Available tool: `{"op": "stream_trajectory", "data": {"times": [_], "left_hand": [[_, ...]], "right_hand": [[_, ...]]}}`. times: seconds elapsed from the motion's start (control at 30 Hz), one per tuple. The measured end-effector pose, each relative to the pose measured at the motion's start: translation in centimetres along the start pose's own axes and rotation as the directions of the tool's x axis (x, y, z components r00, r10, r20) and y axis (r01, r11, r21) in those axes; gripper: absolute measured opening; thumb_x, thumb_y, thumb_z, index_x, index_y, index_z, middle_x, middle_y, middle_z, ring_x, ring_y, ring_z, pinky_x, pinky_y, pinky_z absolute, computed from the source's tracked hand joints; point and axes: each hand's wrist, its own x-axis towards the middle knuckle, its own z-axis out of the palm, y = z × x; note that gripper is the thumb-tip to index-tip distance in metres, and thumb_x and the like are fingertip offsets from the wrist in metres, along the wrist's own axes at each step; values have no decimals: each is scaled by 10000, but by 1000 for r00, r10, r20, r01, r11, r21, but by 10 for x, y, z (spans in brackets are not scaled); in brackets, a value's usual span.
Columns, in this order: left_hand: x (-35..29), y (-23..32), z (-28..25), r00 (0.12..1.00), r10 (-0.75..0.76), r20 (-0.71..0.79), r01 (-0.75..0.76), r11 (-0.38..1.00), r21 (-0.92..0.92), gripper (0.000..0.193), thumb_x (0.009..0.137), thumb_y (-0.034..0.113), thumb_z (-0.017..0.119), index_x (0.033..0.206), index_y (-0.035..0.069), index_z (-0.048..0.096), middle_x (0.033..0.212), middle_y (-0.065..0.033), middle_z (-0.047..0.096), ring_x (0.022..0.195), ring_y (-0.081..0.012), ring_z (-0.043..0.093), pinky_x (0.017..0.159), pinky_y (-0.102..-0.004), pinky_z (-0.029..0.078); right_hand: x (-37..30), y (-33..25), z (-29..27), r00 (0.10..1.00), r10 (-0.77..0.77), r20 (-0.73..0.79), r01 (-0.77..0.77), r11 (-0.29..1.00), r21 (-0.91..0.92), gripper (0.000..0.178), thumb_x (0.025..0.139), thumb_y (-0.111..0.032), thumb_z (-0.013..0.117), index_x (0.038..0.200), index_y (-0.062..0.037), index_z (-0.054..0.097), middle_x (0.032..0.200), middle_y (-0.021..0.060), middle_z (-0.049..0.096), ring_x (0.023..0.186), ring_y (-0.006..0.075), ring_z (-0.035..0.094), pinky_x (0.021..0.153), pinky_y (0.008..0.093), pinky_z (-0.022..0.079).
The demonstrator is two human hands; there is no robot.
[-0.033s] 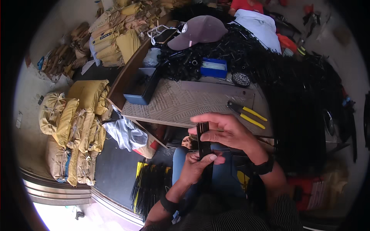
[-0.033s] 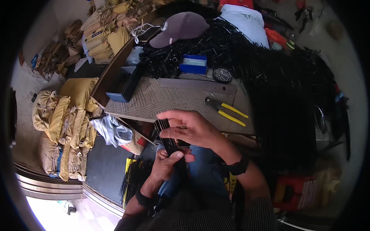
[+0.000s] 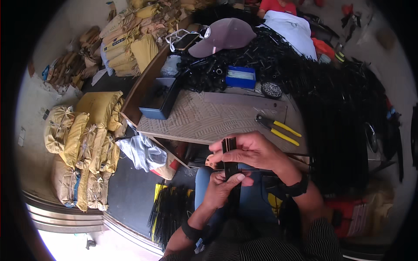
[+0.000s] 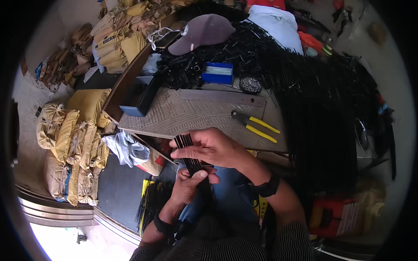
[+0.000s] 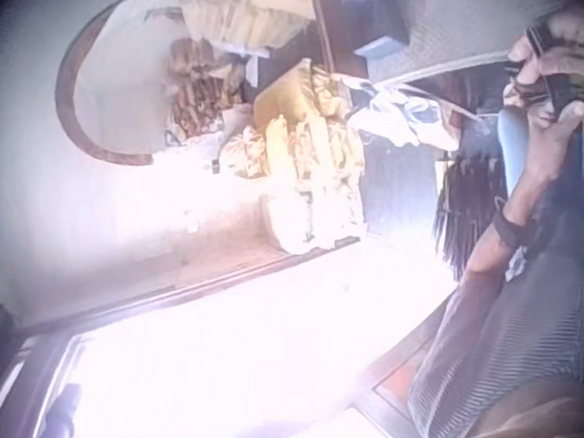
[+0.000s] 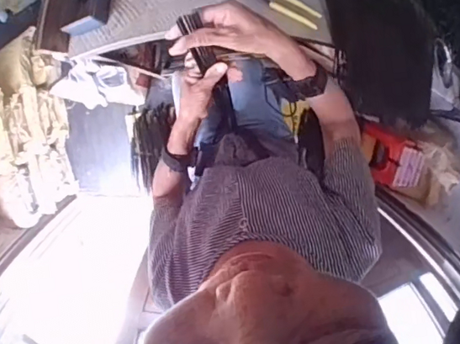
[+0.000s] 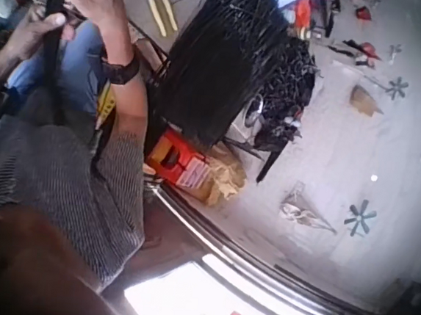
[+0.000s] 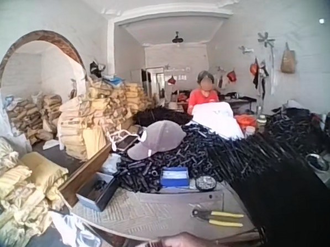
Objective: Manually assemble and organize umbrella frame ribs and small components at a factory workbench.
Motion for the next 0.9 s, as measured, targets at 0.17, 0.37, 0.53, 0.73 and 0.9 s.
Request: {"op": "stream_trajectory", "data": {"times": [0.17,0.37,0.53,0.73,0.9], "left_hand": [[10,-11,-9,991,119,68,-121,992,25,577,833,522,464,947,-27,602,770,-65,608,691,-140,582,721,-254,462],[18,-28,-33,990,-4,141,-32,968,250,814,745,749,250,1057,25,454,759,-97,540,689,-187,545,622,-302,443],[-9,-2,6,994,105,14,-106,994,31,541,866,527,435,1011,18,549,845,-86,583,733,-135,577,604,-254,476],[10,-15,-18,987,-110,116,123,985,-118,614,847,541,469,1074,-29,471,812,-70,514,725,-151,506,665,-282,434],[11,-32,-32,997,1,75,13,983,-182,511,888,422,483,1094,-45,455,793,-47,499,695,-136,487,619,-276,428]], "right_hand": [[3,10,-3,999,-16,-29,15,1000,-9,277,883,-199,540,967,62,575,865,139,663,733,155,657,530,227,516],[-11,-26,9,993,105,-60,-118,943,-311,208,892,-140,514,1020,-22,630,894,84,663,610,84,616,458,209,478],[-21,-49,12,972,96,213,19,876,-481,222,846,-163,581,1038,-62,628,848,116,650,637,190,639,543,255,498],[-37,-52,51,831,-114,545,253,949,-187,342,848,-253,592,1080,-5,556,1038,190,583,877,303,601,770,355,487],[-27,-64,65,854,-256,452,394,887,-241,177,806,-192,600,889,-40,633,820,80,636,741,218,619,651,295,498]]}}
